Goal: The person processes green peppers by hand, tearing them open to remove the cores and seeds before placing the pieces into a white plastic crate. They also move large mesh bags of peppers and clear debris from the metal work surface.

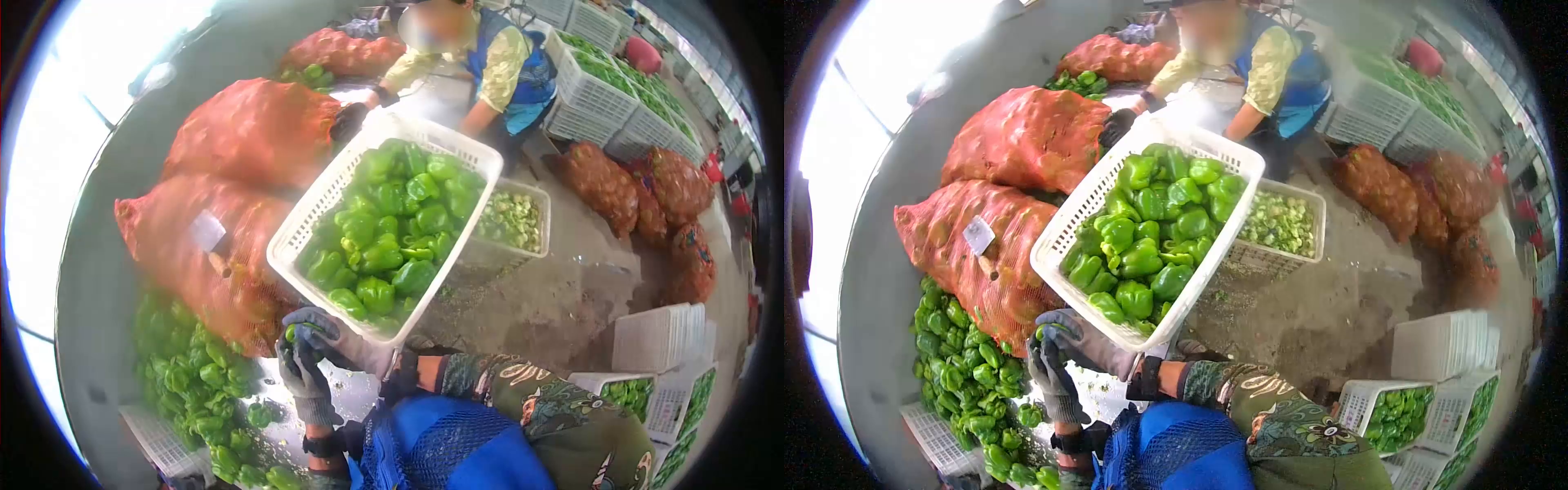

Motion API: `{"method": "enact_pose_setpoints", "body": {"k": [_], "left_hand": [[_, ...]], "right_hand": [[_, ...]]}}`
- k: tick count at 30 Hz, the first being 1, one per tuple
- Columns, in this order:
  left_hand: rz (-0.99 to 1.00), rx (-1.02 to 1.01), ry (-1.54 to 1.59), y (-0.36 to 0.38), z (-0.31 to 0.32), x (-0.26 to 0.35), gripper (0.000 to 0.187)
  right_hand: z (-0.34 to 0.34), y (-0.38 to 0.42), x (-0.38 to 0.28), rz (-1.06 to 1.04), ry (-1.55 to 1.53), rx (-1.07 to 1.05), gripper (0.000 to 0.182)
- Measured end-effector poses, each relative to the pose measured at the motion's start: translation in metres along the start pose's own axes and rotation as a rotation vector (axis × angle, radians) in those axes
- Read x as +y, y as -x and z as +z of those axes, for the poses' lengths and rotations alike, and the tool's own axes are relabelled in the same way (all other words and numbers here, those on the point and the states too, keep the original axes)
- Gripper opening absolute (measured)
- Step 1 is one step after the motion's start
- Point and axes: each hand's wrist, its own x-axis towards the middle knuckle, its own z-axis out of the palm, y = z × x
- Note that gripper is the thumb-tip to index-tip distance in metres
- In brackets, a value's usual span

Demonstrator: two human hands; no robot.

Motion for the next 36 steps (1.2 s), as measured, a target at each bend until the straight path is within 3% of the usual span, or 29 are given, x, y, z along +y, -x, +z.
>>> {"method": "enact_pose_setpoints", "body": {"k": [2,5,7,8,11,12,14,15,17,18,21,24,25,27,29,33,36], "left_hand": [[0.058,0.022,-0.171,-0.002,-0.002,0.000,0.043],[0.137,0.157,-0.161,-0.003,-0.001,-0.002,0.042],[0.164,0.217,-0.053,-0.001,-0.003,-0.011,0.043],[0.302,0.153,-0.153,-0.001,-0.006,-0.009,0.042],[0.127,0.161,-0.117,-0.003,-0.006,-0.002,0.037],[-0.025,0.036,-0.071,-0.009,-0.014,0.005,0.035],[-0.126,-0.027,0.301,-0.016,-0.015,0.015,0.038],[0.030,0.026,0.056,-0.020,-0.021,-0.007,0.036],[-0.148,0.043,0.333,-0.013,-0.036,0.001,0.035],[0.000,0.138,0.099,-0.014,-0.046,-0.009,0.033],[-0.087,0.224,0.513,-0.003,-0.057,0.002,0.026],[-0.136,0.261,0.192,0.005,-0.058,0.031,0.025],[-0.169,0.176,0.123,0.005,-0.056,0.047,0.025],[0.063,0.156,-0.451,0.001,-0.054,0.029,0.025],[-0.116,0.173,-0.579,0.000,-0.052,0.010,0.034],[-0.209,0.247,0.068,0.007,-0.056,-0.017,0.036],[-0.129,0.210,-0.033,0.008,-0.062,-0.015,0.028]], "right_hand": [[0.007,-0.002,0.008,0.105,-0.379,-0.068,0.035],[0.016,-0.019,0.046,0.073,-0.488,-0.222,0.032],[0.020,-0.024,0.057,0.299,-0.833,-0.252,0.029],[0.019,-0.026,0.046,0.442,-1.060,-0.233,0.028],[0.003,-0.025,0.001,0.340,-0.423,-0.197,0.025],[0.011,-0.018,0.026,-0.038,-0.220,-0.091,0.027],[0.018,-0.044,0.066,0.295,-0.794,-0.219,0.028],[0.012,-0.047,0.052,0.293,-0.810,-0.333,0.031],[0.012,-0.053,0.049,0.349,-1.353,-0.632,0.051],[0.017,-0.054,0.038,0.570,-1.414,-0.387,0.060],[0.008,-0.054,0.034,0.606,-1.318,-0.455,0.062],[0.018,-0.057,0.021,0.621,-1.234,-0.471,0.065],[0.023,-0.057,0.019,0.636,-1.234,-0.471,0.065],[0.038,-0.058,0.018,0.709,-1.307,-0.464,0.066],[0.044,-0.054,0.023,0.553,-0.990,-0.576,0.068],[0.050,-0.053,0.014,0.464,-0.684,-0.659,0.062],[0.057,-0.046,0.016,0.476,-0.653,-0.650,0.058]]}}
